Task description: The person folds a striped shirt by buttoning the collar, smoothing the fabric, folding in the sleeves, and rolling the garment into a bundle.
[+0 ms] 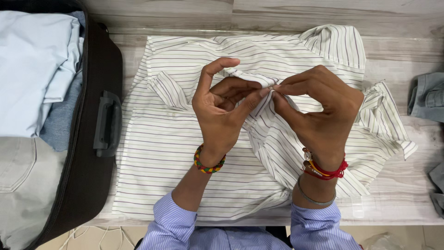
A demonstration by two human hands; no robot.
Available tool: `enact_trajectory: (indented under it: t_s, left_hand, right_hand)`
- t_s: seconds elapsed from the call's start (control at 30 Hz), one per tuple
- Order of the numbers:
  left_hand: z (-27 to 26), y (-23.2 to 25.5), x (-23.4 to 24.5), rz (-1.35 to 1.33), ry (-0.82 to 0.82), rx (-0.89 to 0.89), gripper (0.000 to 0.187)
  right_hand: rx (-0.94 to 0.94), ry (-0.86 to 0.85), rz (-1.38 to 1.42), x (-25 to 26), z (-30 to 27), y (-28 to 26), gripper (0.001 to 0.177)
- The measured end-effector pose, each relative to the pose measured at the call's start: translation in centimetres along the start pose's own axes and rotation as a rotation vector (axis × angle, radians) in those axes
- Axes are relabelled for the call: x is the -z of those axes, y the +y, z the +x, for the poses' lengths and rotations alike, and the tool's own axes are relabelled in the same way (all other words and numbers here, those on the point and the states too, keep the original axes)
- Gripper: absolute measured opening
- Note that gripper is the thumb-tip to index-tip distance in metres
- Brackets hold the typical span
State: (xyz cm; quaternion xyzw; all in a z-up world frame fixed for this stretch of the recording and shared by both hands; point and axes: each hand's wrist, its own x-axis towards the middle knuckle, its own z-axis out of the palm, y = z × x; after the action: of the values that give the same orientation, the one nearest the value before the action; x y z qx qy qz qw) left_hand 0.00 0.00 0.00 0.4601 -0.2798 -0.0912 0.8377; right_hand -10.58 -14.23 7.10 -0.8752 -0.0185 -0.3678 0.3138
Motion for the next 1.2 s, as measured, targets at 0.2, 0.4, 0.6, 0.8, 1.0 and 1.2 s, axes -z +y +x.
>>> enact_trajectory:
  t_s: [0.2, 0.4, 0.6, 0.8, 1.0, 1.2]
  left_hand:
    - [-0.1, 0.6, -0.4, 0.066, 0.020, 0.000, 0.044]
    - [-0.6, 0.4, 0.1, 0.104, -0.052, -0.137, 0.032]
    - [-0.4, 0.5, 0.9, 0.144, -0.109, -0.163, 0.027]
    - [0.3, 0.9, 1.8, 0.136, -0.111, -0.065, 0.033]
    - [0.6, 0.7, 2.1, 0.095, -0.139, -0.051, 0.035]
    - [-0.4, 0.5, 1.2, 0.177, -0.075, -0.173, 0.035]
  right_hand:
    - [0.015, 0.013, -0.016, -1.2, 0.4, 0.5, 0.018]
    - [-0.012, 0.004, 0.020, -1.2, 0.4, 0.5, 0.020]
    - [-0.070, -0.026, 0.087, -1.1, 0.5, 1.2, 0.019]
    - [-0.124, -0.083, 0.180, -0.7, 0.5, 0.6, 0.021]
    - [-0.130, -0.094, 0.159, -0.4, 0.6, -0.2, 0.024]
    - [-0.089, -0.034, 0.022, -0.7, 0.5, -1.1, 0.023]
